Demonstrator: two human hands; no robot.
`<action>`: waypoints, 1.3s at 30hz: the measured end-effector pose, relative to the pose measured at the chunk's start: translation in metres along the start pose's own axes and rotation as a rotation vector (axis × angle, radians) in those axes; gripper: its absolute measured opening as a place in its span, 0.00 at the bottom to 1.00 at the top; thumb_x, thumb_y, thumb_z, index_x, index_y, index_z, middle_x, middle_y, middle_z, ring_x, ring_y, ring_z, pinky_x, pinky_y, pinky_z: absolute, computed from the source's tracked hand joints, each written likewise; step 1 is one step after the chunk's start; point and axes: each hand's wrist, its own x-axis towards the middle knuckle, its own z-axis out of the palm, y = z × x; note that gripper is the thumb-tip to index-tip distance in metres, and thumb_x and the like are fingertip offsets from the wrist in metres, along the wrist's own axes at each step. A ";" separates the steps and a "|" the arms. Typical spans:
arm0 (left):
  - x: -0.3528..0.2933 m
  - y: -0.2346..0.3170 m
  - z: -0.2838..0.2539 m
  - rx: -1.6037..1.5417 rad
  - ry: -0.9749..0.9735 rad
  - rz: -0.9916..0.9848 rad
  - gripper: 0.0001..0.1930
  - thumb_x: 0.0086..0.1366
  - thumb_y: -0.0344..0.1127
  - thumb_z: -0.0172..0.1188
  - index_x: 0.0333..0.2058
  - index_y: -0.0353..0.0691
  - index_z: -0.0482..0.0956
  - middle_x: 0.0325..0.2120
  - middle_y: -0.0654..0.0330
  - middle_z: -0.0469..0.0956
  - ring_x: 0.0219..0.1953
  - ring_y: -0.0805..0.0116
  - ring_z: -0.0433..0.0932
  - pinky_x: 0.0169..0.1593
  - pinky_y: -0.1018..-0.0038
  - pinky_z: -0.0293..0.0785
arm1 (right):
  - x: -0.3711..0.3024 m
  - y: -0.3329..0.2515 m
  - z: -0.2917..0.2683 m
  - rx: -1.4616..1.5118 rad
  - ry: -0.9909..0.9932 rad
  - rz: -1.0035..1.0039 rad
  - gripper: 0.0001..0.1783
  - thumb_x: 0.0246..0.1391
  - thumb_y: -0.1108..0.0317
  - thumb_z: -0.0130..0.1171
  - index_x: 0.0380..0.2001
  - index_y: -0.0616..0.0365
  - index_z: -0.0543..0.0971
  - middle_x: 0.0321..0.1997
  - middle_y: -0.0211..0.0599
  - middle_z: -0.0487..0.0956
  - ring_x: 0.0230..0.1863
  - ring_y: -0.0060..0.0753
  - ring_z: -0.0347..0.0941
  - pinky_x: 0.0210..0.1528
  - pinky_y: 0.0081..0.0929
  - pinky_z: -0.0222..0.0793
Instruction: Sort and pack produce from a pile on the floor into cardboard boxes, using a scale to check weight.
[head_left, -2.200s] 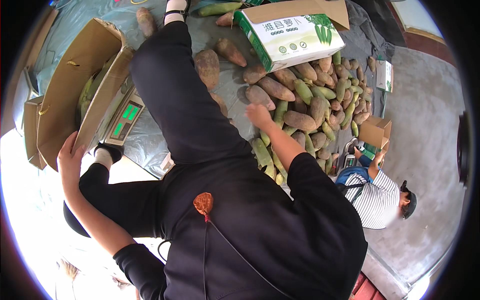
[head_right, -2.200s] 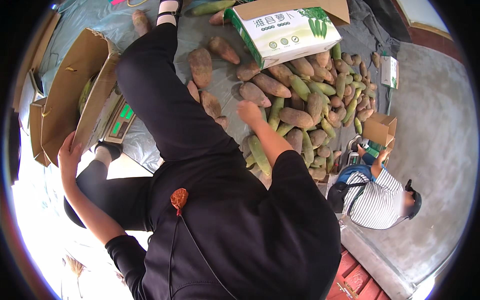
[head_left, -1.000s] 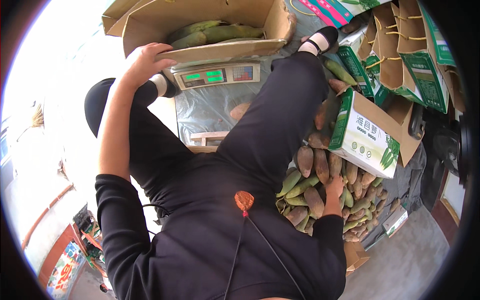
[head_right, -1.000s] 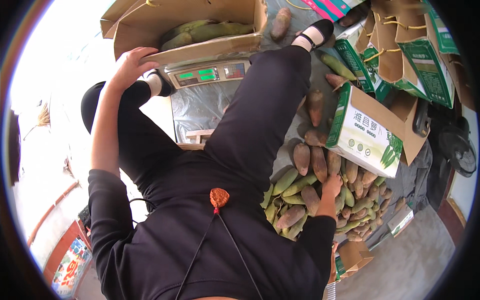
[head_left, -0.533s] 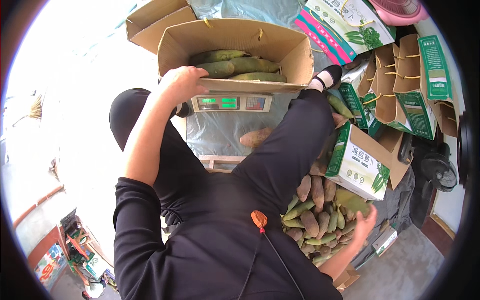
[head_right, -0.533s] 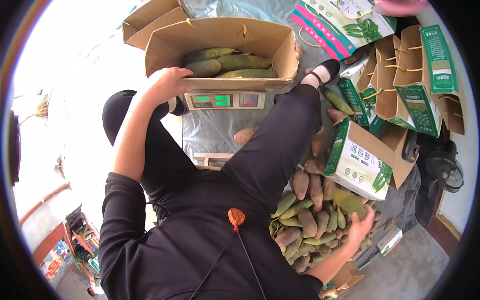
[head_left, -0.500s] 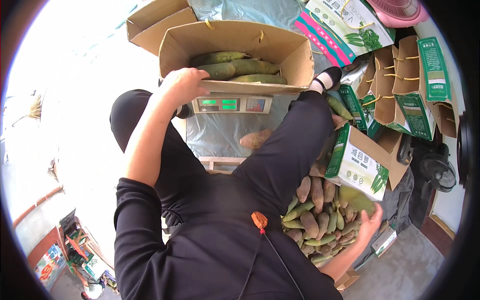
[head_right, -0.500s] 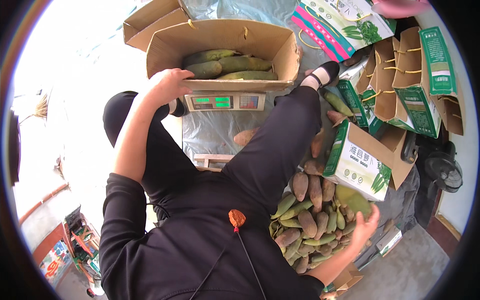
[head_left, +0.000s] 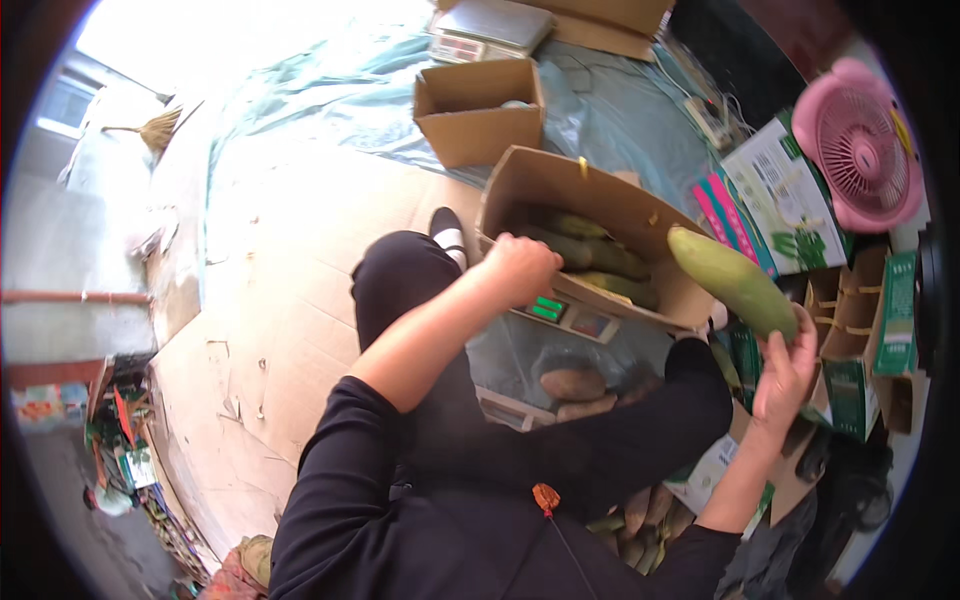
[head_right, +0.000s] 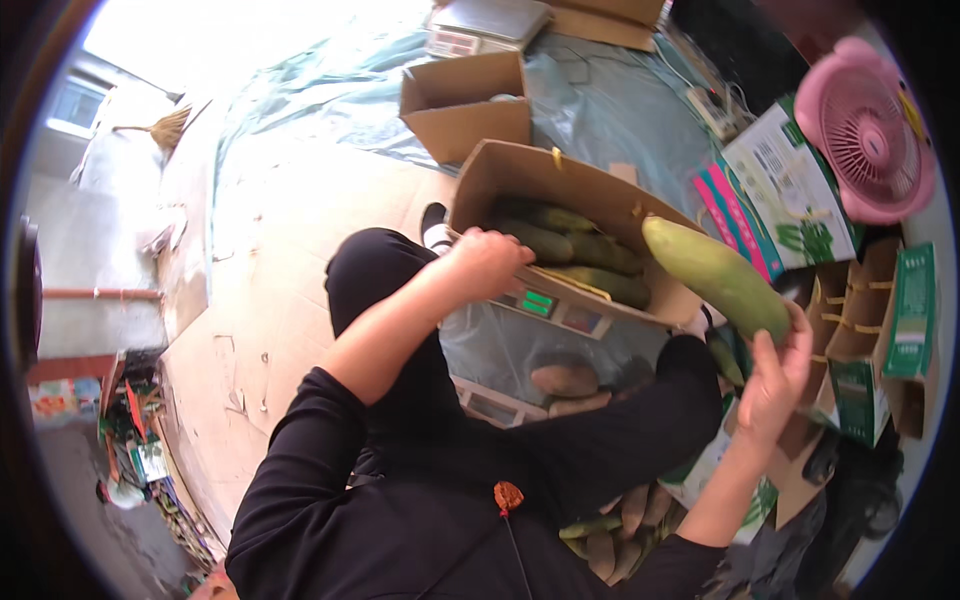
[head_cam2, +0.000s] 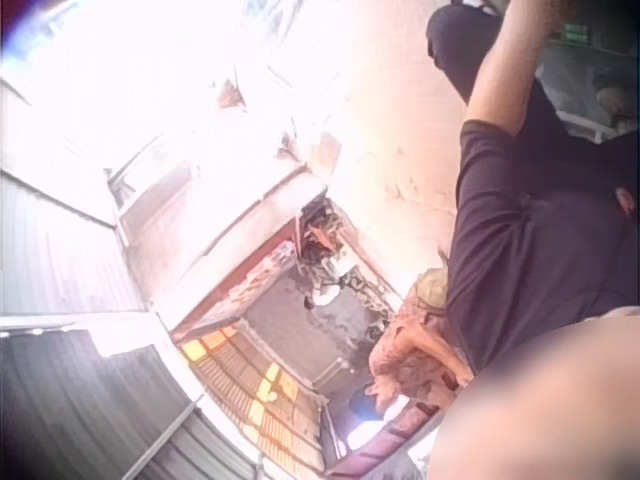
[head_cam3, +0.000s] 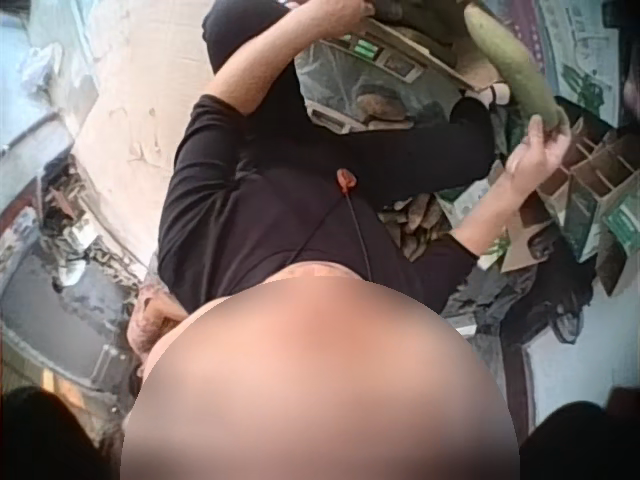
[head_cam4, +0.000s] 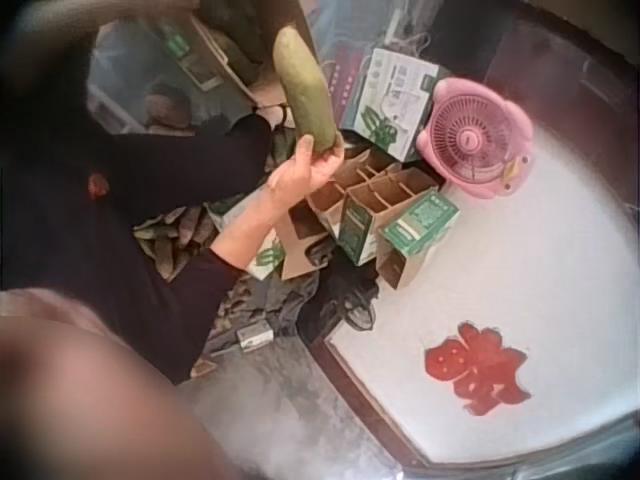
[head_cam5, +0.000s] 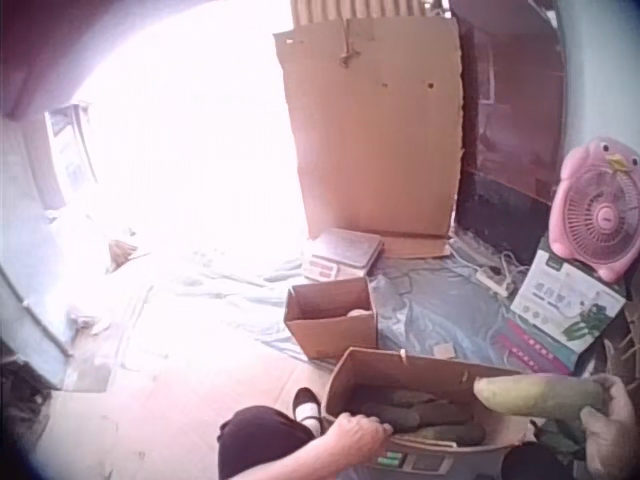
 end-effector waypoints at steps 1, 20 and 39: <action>-0.001 0.001 -0.001 0.003 0.002 -0.006 0.18 0.51 0.47 0.64 0.40 0.48 0.77 0.33 0.61 0.78 0.39 0.59 0.79 0.40 0.62 0.73 | 0.013 0.014 0.017 0.032 -0.033 0.068 0.24 0.53 0.78 0.53 0.55 0.61 0.65 0.53 0.37 0.69 0.54 0.29 0.66 0.54 0.29 0.64; -0.005 0.020 0.022 -0.014 0.277 0.028 0.15 0.49 0.42 0.63 0.35 0.44 0.77 0.28 0.63 0.76 0.33 0.63 0.76 0.38 0.63 0.65 | 0.084 0.091 0.061 -0.808 -0.268 -0.048 0.15 0.53 0.77 0.54 0.46 0.63 0.74 0.41 0.42 0.78 0.43 0.31 0.76 0.46 0.27 0.70; -0.006 0.028 0.019 -0.077 0.280 0.085 0.10 0.54 0.35 0.56 0.36 0.44 0.77 0.29 0.60 0.76 0.35 0.63 0.76 0.39 0.63 0.65 | 0.116 0.152 -0.007 -0.721 -0.180 0.165 0.31 0.53 0.70 0.58 0.59 0.62 0.62 0.51 0.46 0.73 0.50 0.35 0.71 0.53 0.29 0.64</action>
